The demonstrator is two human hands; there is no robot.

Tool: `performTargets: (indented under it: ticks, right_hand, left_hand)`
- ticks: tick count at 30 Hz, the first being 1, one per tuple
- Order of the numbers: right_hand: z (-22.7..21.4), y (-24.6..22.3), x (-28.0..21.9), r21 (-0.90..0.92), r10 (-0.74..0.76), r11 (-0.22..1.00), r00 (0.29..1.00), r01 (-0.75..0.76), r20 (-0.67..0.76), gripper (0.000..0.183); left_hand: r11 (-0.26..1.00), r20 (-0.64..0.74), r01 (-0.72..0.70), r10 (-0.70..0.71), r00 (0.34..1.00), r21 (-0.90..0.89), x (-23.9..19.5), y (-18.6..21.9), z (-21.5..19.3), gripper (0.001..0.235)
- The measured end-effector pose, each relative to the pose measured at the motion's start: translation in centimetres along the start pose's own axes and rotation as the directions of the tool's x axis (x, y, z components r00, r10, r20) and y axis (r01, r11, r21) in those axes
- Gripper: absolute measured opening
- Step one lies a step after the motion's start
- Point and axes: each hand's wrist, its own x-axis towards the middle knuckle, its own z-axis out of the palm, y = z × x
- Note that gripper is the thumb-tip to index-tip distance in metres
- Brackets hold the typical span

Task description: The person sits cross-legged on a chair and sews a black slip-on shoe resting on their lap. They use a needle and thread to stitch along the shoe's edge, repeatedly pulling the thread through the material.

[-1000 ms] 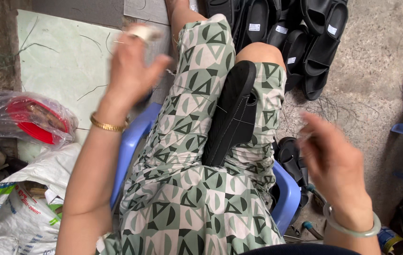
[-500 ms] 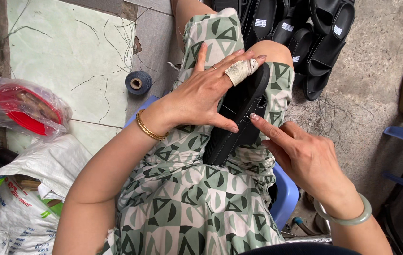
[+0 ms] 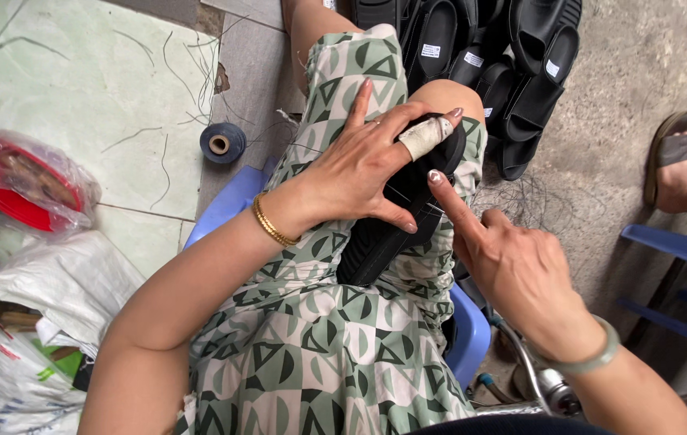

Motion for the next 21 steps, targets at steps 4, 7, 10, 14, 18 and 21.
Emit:
performTargets:
  ticks: [4, 7, 10, 14, 18, 21]
  right_hand:
    - [4.8, -1.3, 1.2, 0.217, 0.079, 0.976, 0.975, -0.033, -0.209, 0.065]
    - [7.7, -2.3, 1.7, 0.307, 0.137, 0.951, 0.953, -0.049, -0.270, 0.068]
    - [7.3, -3.0, 1.7, 0.274, 0.174, 0.958, 0.932, -0.085, -0.318, 0.066]
    - [4.0, -2.1, 0.6, 0.413, 0.170, 0.910, 0.875, 0.037, -0.454, 0.052]
    - [5.7, -1.6, -0.1, 0.434, 0.154, 0.892, 0.813, 0.131, -0.562, 0.071]
    - [5.0, -1.8, 0.4, 0.427, 0.192, 0.903, 0.837, 0.054, -0.512, 0.057]
  left_hand:
    - [1.000, -0.037, -0.006, 0.007, 0.999, 0.027, 0.1, -0.2, 0.2, 0.141]
    - [0.999, -0.053, -0.014, 0.015, 0.998, 0.036, 0.0, 0.2, 0.4, 0.140]
    - [0.999, -0.067, -0.008, 0.011, 0.998, 0.038, -0.4, 0.8, 0.2, 0.137]
    - [0.987, -0.049, 0.086, -0.080, 0.996, 0.138, -1.6, 2.0, -2.0, 0.130]
    - [0.969, -0.337, -0.086, 0.164, 0.927, 0.234, -4.4, 3.5, -3.8, 0.016]
    - [0.900, -0.191, -0.063, -0.023, 0.981, -0.432, -5.5, 5.2, -5.0, 0.016]
